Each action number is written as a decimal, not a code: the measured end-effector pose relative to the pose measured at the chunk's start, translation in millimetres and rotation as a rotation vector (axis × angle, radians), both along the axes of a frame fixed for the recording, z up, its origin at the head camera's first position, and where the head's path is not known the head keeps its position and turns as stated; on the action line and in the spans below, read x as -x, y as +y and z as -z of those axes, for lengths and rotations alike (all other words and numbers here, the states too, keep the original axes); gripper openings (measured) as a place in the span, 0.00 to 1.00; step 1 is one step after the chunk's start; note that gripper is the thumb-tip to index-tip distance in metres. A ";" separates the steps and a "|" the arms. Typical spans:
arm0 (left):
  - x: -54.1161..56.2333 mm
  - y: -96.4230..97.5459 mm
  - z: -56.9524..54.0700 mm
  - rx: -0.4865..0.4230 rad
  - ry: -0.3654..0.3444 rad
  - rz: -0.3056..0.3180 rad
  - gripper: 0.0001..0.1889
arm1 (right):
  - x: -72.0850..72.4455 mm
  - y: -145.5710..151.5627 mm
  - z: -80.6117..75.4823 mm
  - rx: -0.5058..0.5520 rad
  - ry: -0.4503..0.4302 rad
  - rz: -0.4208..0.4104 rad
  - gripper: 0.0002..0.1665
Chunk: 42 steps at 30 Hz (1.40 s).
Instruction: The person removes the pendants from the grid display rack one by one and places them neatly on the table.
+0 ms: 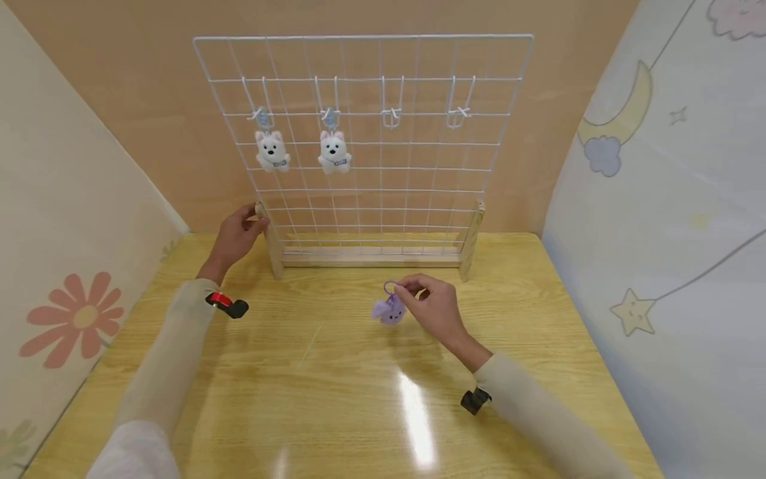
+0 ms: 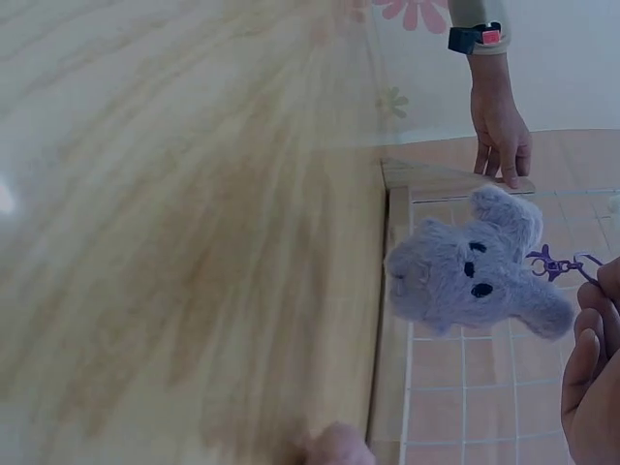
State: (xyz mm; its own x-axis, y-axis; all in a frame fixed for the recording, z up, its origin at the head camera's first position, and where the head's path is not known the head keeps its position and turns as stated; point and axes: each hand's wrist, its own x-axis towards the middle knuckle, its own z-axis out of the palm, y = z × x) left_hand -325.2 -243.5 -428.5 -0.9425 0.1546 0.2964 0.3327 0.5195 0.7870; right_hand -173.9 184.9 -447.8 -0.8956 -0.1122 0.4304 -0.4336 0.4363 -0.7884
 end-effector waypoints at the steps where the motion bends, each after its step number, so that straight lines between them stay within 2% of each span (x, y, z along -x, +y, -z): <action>1: 0.2 -0.1 -0.1 0.003 0.002 -0.001 0.33 | -0.7 -0.1 2.0 -0.004 -0.005 0.001 0.04; 9: 1.5 -1.4 -1.3 0.020 -0.006 -0.004 0.34 | -8.0 -1.5 17.1 -0.006 -0.058 -0.004 0.03; 16: 3.1 -1.8 -1.5 0.023 -0.008 -0.004 0.34 | -5.1 -4.2 27.7 -0.058 -0.036 -0.004 0.04; 21: 0.2 0.0 -3.1 0.024 -0.017 -0.006 0.33 | 3.9 -3.7 29.3 -0.102 -0.022 0.010 0.05; 30: 0.4 -0.8 -1.6 0.016 -0.016 -0.003 0.33 | 24.4 1.5 32.5 -0.182 -0.083 0.007 0.07; 42: 2.0 0.5 -1.5 0.028 -0.025 -0.008 0.33 | 41.9 1.1 36.7 -0.250 -0.130 0.017 0.07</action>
State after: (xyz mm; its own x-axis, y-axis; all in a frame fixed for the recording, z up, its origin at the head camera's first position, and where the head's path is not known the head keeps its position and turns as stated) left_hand -327.1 -243.0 -427.0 -0.9509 0.1545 0.2681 0.3084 0.5442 0.7802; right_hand -215.8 186.0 -484.5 -0.9443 -0.1845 0.2725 -0.3263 0.6307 -0.7041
